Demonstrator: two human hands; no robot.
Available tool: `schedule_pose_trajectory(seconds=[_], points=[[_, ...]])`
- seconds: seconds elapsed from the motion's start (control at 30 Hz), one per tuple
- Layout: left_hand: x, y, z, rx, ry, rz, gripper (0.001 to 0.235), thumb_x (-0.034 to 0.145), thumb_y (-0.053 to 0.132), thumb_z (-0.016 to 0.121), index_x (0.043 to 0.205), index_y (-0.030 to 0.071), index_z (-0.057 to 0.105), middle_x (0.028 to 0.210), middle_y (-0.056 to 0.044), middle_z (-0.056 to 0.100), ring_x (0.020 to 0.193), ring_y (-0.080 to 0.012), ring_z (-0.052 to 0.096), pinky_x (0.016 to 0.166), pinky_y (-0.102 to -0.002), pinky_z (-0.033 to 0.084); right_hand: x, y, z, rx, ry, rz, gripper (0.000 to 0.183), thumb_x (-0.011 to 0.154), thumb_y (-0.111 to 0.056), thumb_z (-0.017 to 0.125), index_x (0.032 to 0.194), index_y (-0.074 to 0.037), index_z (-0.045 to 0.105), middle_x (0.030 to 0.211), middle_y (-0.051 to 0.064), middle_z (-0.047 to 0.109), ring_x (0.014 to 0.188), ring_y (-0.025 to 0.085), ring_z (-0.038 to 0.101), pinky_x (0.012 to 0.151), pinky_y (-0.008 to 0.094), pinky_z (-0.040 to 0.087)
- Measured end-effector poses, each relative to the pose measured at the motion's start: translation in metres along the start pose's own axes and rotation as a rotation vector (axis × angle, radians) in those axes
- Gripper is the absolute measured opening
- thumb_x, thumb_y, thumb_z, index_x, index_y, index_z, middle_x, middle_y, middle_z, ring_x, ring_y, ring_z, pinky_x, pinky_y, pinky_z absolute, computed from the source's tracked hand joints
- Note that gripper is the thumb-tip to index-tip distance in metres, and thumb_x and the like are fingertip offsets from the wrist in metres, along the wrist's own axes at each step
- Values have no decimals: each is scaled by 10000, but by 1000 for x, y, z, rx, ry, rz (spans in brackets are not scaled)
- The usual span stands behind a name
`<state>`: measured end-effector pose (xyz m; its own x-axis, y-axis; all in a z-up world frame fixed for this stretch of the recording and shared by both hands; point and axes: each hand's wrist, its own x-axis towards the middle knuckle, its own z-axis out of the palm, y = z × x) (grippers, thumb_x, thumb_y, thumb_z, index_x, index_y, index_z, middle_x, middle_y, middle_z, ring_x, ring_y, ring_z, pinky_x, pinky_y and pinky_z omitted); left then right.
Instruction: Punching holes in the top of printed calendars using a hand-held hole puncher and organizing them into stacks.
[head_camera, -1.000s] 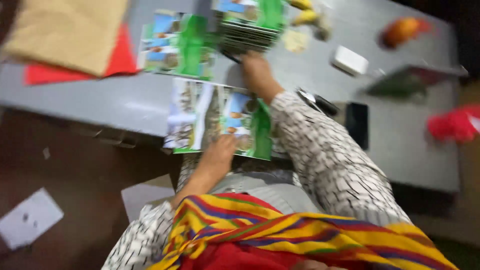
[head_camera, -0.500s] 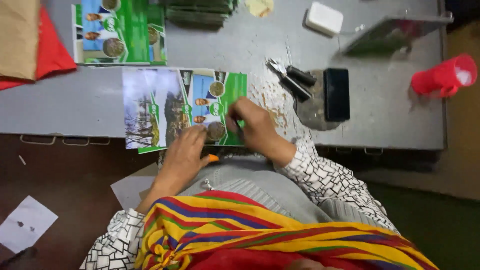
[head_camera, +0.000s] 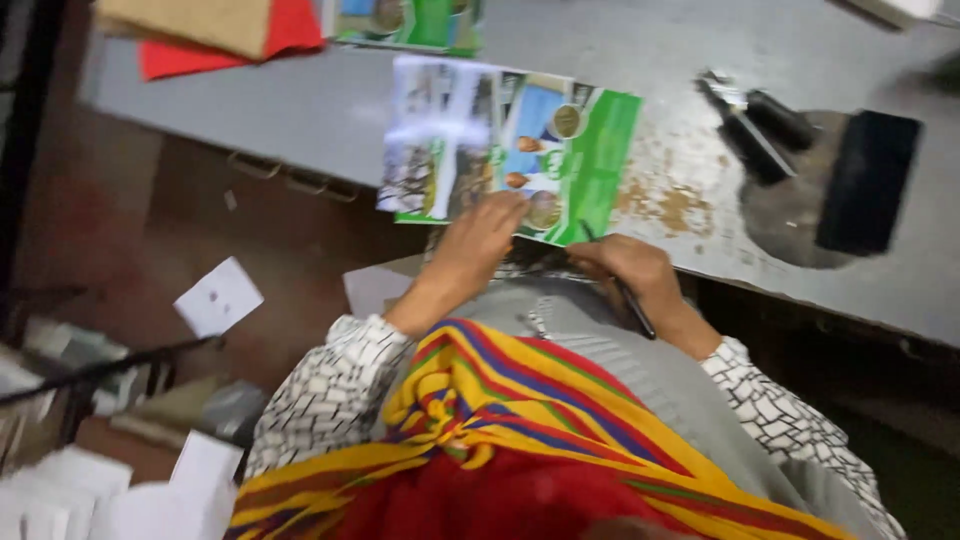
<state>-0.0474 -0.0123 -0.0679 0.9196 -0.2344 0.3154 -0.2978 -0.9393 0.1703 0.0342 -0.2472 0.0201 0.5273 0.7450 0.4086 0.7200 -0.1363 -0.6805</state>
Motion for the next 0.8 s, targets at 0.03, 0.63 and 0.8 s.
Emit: schedule_pose_trajectory(seconds=[0.03,0.63,0.8], points=[[3,0,-1,17,-8,-29,751,697,144,817,1360,65,474,1346,-108,516,1302,-273,454,986,-405,441,4,-3,1,26,-15,-17,241,943,-178,586,1139,-117,712,802,37,682,741,266,659,665,373,528],[6,3,3,97,516,70,304,989,51,561,1291,47,521,1288,-103,541,1168,-275,548,990,-403,466,18,31,53,-491,60,-276,204,910,-154,729,1084,-61,681,1137,148,670,1008,350,656,836,396,511],[-8,-22,18,301,534,-19,335,969,194,586,1300,155,551,1395,-114,510,1255,-359,516,1003,-468,431,23,23,50,-511,86,-291,199,936,-281,673,1071,-136,695,1121,93,678,997,298,672,831,353,525]])
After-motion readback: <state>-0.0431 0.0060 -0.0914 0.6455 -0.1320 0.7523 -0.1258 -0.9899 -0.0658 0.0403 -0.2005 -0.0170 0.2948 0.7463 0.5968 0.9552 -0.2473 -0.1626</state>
